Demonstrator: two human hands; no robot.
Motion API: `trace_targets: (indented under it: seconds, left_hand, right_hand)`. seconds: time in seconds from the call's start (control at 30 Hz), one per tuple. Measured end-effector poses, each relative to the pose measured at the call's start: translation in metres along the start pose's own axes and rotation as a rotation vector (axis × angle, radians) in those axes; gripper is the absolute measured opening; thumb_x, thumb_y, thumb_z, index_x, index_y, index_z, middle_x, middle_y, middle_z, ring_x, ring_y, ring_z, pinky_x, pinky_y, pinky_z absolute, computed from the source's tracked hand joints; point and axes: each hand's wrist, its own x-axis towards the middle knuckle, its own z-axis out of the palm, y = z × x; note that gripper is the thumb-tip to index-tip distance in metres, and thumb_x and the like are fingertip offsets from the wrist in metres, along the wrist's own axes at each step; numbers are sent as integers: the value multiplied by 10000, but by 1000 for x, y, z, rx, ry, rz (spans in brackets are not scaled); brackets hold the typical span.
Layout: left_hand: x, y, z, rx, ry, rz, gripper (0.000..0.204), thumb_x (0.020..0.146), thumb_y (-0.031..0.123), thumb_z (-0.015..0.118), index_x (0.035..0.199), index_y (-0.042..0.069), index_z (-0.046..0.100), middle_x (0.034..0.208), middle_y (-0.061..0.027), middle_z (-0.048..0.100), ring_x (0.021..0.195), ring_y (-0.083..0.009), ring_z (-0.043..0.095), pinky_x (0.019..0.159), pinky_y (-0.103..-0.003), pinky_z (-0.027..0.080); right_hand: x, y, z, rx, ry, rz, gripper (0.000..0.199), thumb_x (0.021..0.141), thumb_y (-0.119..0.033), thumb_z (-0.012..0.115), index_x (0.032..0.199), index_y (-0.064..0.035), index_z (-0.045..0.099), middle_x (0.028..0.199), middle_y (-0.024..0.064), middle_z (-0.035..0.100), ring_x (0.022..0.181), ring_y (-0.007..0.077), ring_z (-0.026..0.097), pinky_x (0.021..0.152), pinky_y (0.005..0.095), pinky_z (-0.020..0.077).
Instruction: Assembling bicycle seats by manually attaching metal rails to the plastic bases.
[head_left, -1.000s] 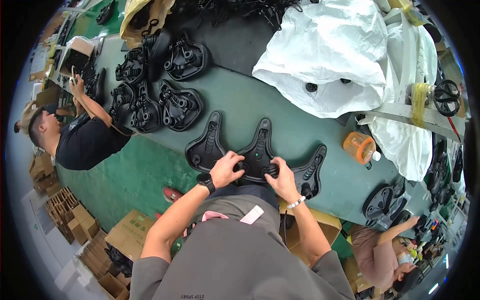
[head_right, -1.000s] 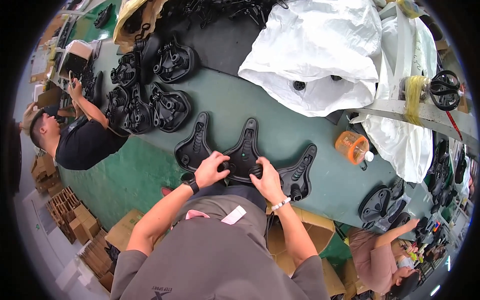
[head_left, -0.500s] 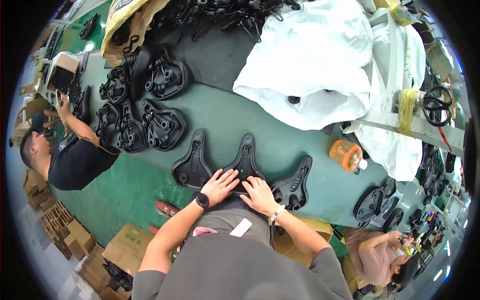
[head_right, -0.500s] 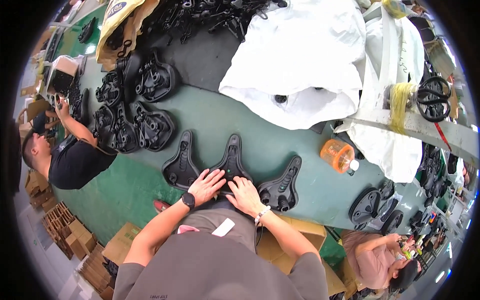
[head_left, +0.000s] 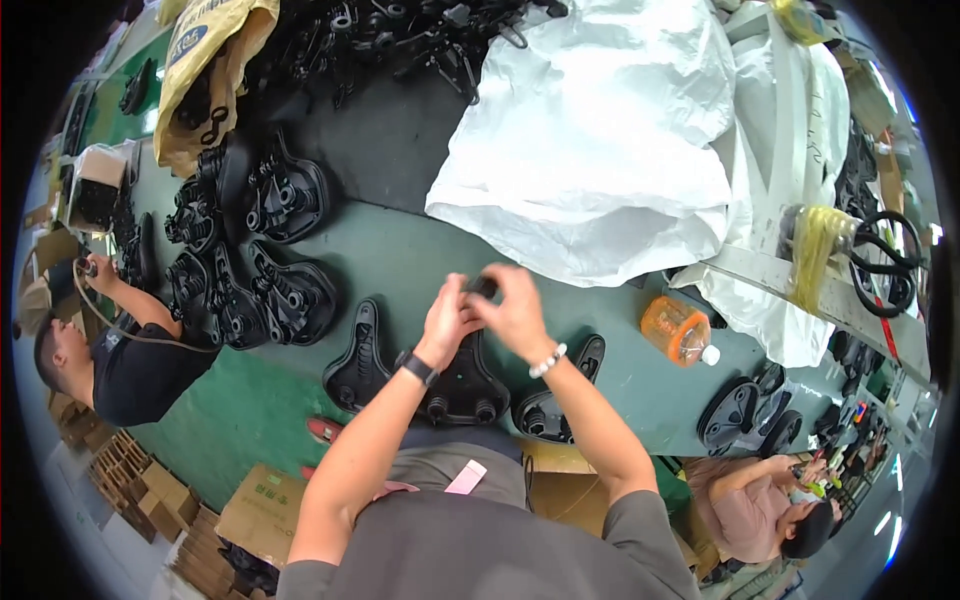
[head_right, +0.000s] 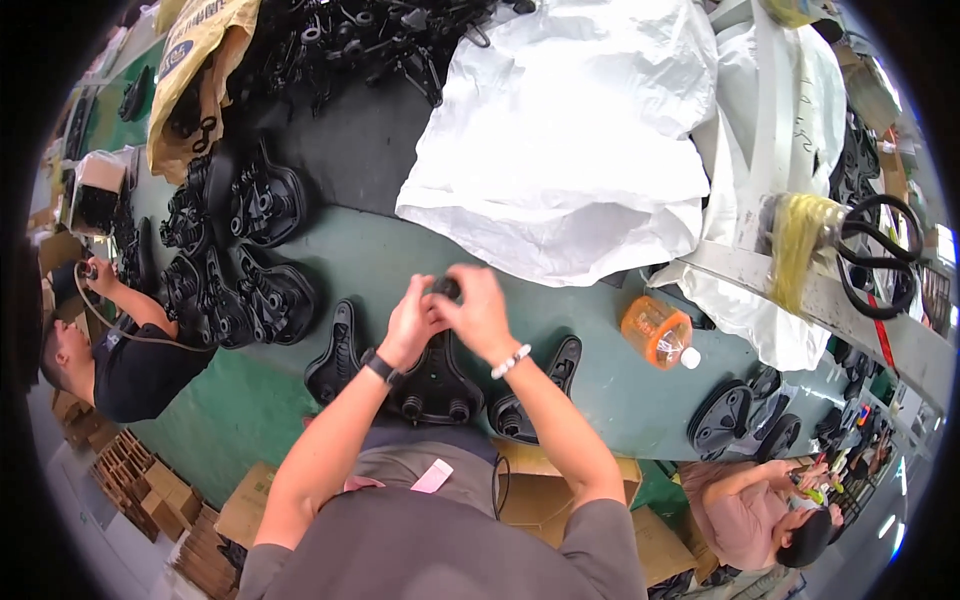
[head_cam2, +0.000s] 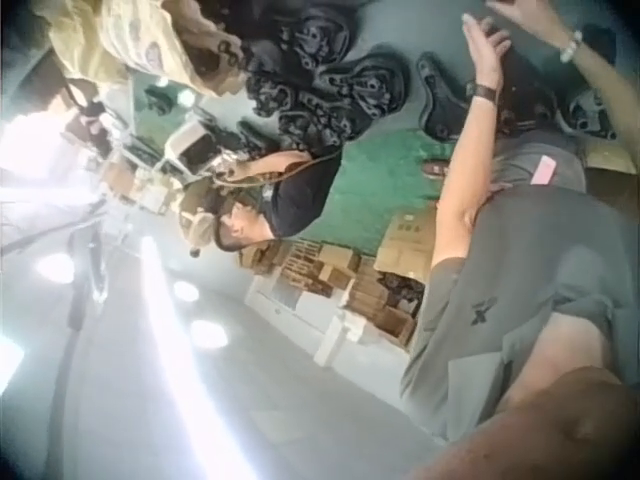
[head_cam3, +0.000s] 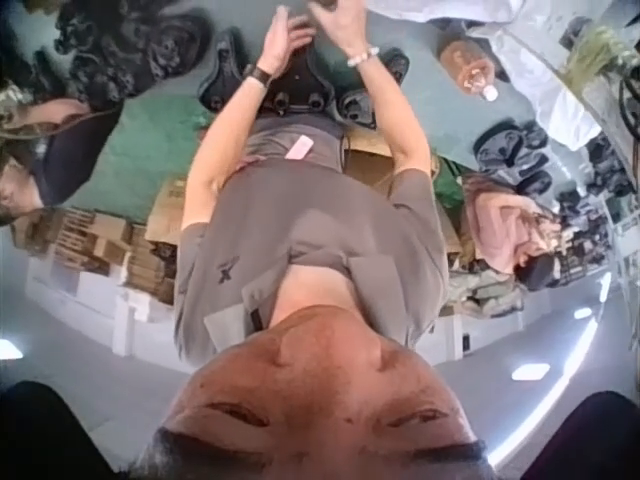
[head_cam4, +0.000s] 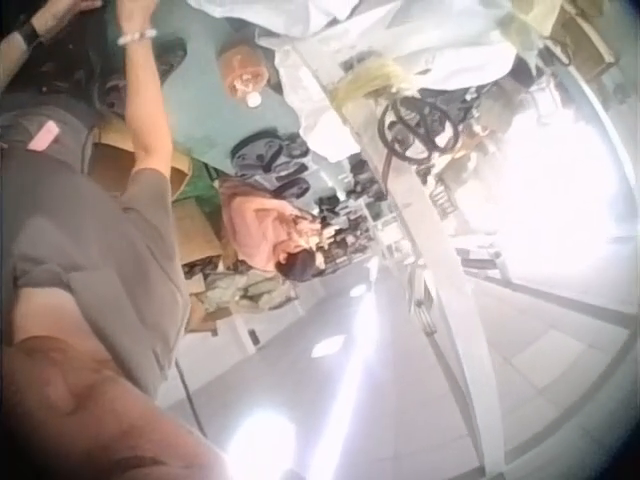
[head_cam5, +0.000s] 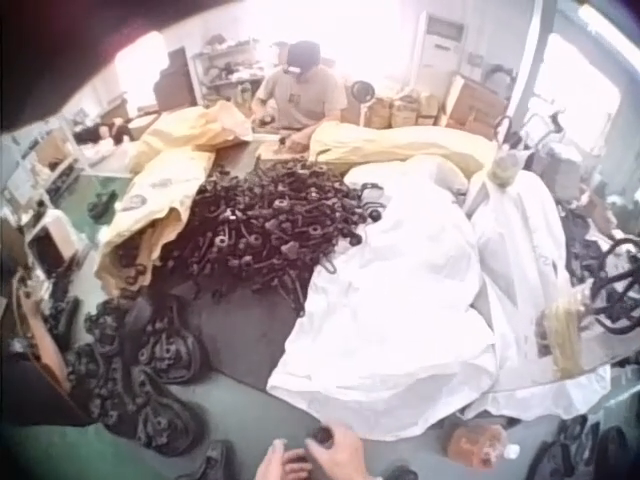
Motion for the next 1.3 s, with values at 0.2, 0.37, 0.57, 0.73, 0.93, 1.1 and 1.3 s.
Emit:
trace_targets:
  seconds: [0.2,0.37,0.57,0.73,0.93,1.1,1.3]
  left_hand:
    - [-18,8,-38,242,0,113,367,955,272,617,1169,8,480,912,-33,599,712,-111,586,641,-247,487]
    - [-49,25,-124,546,181,399,327,862,242,759,902,-7,550,874,-32,625,801,-86,550,717,-250,465]
    - [-104,3,-266,976,621,678,263,828,177,759,866,-14,581,911,-153,662,757,-281,617,703,-364,498]
    - [-108,-28,-295,1230,462,885,287,778,140,786,856,15,539,1111,-180,618,983,-378,601,833,-421,499]
    - [-111,-25,-294,1391,109,959,252,788,155,756,899,20,576,1144,-151,613,1011,-353,593,837,-425,526]
    - [-103,-26,-309,1509,-7,1063,241,778,165,731,922,22,603,1134,-112,611,1034,-307,581,887,-406,509]
    - [-91,-10,-303,1529,-137,1059,348,767,265,747,958,10,607,1194,-146,603,1063,-321,576,929,-412,473]
  right_hand:
    - [43,73,-100,-623,58,-35,188,793,-113,574,859,45,654,860,215,640,803,370,617,731,502,484]
    - [103,211,-197,-1104,315,50,373,900,-326,519,1000,-23,712,967,200,713,873,386,675,749,481,518]
    - [89,140,-112,-424,528,132,301,942,-142,502,1118,56,646,1110,251,667,1046,368,634,917,429,473]
    - [-75,-27,59,-20,155,36,257,929,-97,530,1153,7,602,1125,171,640,1046,318,605,948,419,465]
    - [-148,-80,174,-142,-472,-365,240,839,-99,584,1055,0,614,1033,170,627,971,324,580,844,435,453]
    - [-160,-67,192,-368,-513,-463,297,844,-130,516,1099,-1,597,1151,156,580,1050,294,544,869,387,435]
    - [-149,-81,198,-314,-496,-306,292,813,-63,567,1087,18,627,1143,156,603,1082,324,555,934,415,449]
